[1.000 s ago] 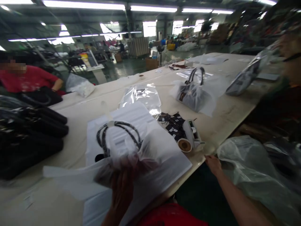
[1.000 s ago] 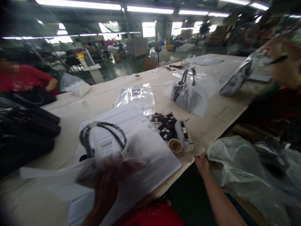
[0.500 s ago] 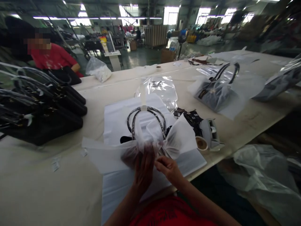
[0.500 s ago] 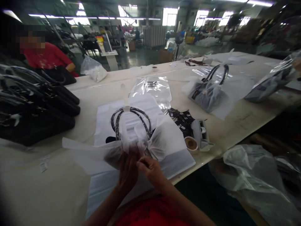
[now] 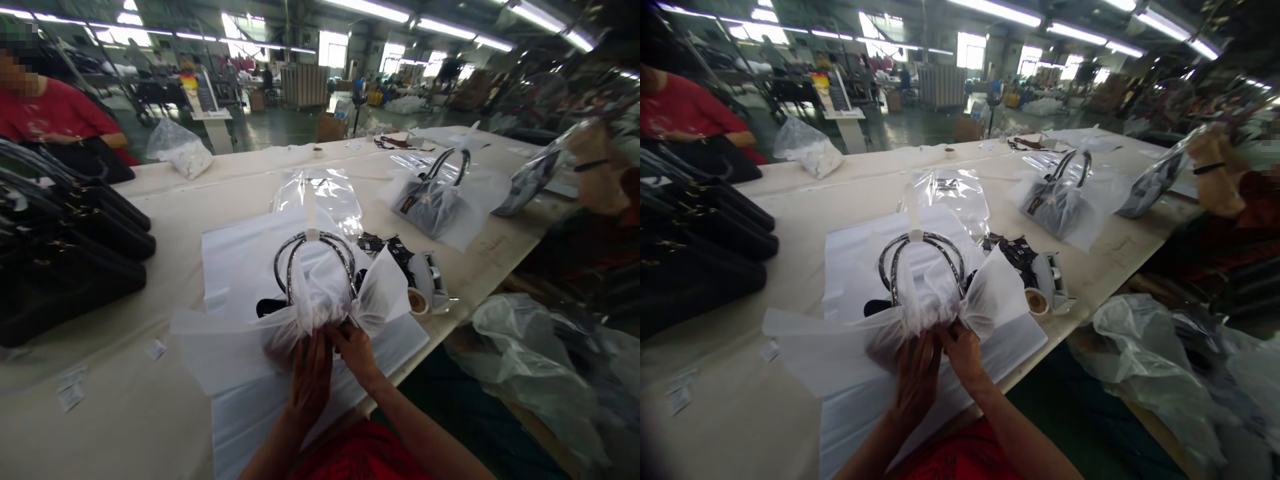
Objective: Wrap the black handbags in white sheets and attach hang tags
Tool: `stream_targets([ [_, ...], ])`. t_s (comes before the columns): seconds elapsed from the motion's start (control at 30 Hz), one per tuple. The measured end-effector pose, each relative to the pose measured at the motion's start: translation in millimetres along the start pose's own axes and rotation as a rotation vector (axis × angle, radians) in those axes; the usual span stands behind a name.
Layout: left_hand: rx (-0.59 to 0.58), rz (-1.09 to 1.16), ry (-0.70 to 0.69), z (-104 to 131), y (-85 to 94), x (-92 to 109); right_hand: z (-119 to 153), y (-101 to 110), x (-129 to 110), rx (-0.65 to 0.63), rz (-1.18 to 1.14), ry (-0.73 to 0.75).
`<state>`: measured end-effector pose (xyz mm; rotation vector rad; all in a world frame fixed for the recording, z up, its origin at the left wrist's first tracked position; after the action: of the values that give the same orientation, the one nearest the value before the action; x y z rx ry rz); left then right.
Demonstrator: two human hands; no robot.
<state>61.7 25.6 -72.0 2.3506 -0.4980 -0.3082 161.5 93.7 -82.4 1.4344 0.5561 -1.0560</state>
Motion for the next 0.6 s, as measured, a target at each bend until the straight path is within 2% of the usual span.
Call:
stream_targets([
  [0.17, 0.013, 0.033, 0.009, 1, 0.1, -3, 1, 2, 2, -0.037, 0.084, -0.086],
  [0.3, 0.042, 0.089, 0.019, 2, 2.5, -5, 2, 5, -1, -0.063, 0.196, -0.095],
  [0.47, 0.063, 0.146, 0.028, 5, 2.7, -7, 1, 13, 5, 0.048, 0.414, -0.035],
  [0.6, 0.1, 0.18, 0.031, 8, 2.1, -10, 2, -3, 31, -0.102, 0.093, -0.034],
])
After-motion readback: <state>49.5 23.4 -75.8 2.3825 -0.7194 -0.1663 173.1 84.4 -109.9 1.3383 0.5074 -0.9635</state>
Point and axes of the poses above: each hand's wrist, its own z-axis away from the middle knuckle, its own y-axis out of the back of the hand, x = y × z, the point moved 7 cm from there along -z, towards the middle knuckle, and after that the axes turned 10 degrees about x, right-handed, at the moved point
